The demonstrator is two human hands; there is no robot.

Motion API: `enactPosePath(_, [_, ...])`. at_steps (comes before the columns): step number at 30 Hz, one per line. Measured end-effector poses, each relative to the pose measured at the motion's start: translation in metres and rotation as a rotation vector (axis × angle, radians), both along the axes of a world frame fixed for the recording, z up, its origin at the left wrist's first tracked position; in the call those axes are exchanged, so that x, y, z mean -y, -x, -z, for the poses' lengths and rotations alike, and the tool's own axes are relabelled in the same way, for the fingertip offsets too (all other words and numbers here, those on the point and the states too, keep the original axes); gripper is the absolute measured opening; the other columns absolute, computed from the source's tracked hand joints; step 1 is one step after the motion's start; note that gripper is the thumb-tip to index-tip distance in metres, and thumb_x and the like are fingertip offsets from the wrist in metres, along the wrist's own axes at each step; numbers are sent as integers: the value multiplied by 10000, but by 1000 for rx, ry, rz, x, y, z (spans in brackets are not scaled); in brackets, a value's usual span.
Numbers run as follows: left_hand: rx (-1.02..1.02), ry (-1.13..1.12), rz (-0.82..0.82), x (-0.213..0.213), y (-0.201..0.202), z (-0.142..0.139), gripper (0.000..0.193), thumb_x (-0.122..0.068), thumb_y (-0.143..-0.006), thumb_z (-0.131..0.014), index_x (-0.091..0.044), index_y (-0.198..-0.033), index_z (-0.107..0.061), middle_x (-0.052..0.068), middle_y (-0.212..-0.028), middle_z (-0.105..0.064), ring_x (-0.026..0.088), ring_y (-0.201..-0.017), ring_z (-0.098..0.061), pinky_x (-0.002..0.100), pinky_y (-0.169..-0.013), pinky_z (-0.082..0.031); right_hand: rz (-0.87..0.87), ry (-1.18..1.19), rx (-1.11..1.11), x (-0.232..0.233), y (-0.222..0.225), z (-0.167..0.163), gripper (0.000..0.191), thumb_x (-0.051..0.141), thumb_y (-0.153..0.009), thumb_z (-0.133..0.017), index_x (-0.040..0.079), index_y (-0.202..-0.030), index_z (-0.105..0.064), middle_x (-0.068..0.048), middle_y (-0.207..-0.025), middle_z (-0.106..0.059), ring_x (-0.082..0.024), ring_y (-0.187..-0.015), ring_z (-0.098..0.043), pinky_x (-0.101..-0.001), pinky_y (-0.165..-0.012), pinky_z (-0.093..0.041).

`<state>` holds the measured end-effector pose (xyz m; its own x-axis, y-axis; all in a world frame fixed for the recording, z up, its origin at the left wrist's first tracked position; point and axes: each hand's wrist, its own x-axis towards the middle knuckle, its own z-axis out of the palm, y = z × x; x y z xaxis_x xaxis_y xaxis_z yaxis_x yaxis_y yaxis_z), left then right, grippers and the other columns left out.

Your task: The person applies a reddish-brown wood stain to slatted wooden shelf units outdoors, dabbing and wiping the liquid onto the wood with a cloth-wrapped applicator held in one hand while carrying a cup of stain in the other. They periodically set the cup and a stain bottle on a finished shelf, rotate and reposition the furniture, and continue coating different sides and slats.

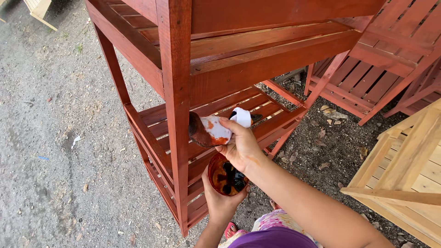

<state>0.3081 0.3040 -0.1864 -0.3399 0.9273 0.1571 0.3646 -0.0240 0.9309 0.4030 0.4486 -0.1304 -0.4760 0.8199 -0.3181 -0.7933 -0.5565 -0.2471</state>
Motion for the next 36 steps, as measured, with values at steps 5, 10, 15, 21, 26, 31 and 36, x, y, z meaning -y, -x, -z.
enactPosePath(5, [1, 50, 20, -7, -8, -1, 1046, -148, -550, -964, -17, -1411, -386, 153, -1296, -582, 243, -1196, -622, 388, -1029, -527, 122, -55, -28, -11, -14, -3, 138, 200, -931, -716, 100, -1023, -692, -42, -908, -762, -146, -740, -733, -277, -539, -557])
enactPosePath(10, [80, 0, 57, -8, -14, -2, 1025, -155, -568, -970, -11, -1395, -381, 155, -1302, -592, 249, -1192, -631, 390, -1035, -526, 33, 42, -8, -4, -3, -7, 143, 236, -926, -731, 119, -994, -684, -17, -877, -753, -125, -714, -715, -268, -539, -561])
enactPosePath(15, [40, 15, 79, 0, -4, -21, 1020, -142, -554, -959, -20, -1399, -402, 156, -1287, -605, 250, -1198, -646, 386, -1039, -535, 62, -123, 221, -9, -14, -17, 140, 220, -897, -727, 124, -990, -685, -26, -876, -759, -141, -720, -727, -280, -524, -544])
enactPosePath(21, [5, -15, 116, 6, 10, -50, 1030, -185, -513, -974, -32, -1379, -436, 154, -1257, -619, 274, -1189, -651, 400, -1015, -534, 114, 22, 224, -16, -23, -29, 203, 241, -908, -739, 114, -1059, -693, -16, -917, -750, -124, -719, -692, -253, -528, -530])
enactPosePath(26, [-50, -51, 119, 8, 22, -58, 1048, -224, -508, -983, -37, -1383, -436, 153, -1270, -605, 303, -1219, -605, 431, -1025, -513, 202, -86, 383, -9, -31, -35, 230, 244, -922, -713, 95, -1093, -678, -35, -955, -750, -139, -771, -707, -263, -525, -530])
enactPosePath(31, [11, -69, 80, 0, 20, -59, 1039, -259, -524, -987, -53, -1386, -445, 144, -1288, -603, 302, -1227, -605, 436, -1048, -501, 235, -49, 214, -43, -41, -15, 266, 254, -936, -712, 79, -1135, -682, -59, -1030, -754, -183, -799, -720, -249, -533, -533])
enactPosePath(36, [-116, -127, -64, -13, 14, -59, 1069, -253, -512, -1009, -57, -1403, -452, 144, -1301, -592, 308, -1236, -580, 448, -1052, -478, 122, -36, 149, -74, -25, 13, 247, 240, -900, -738, 146, -1122, -687, -33, -1023, -755, -204, -779, -715, -255, -514, -529])
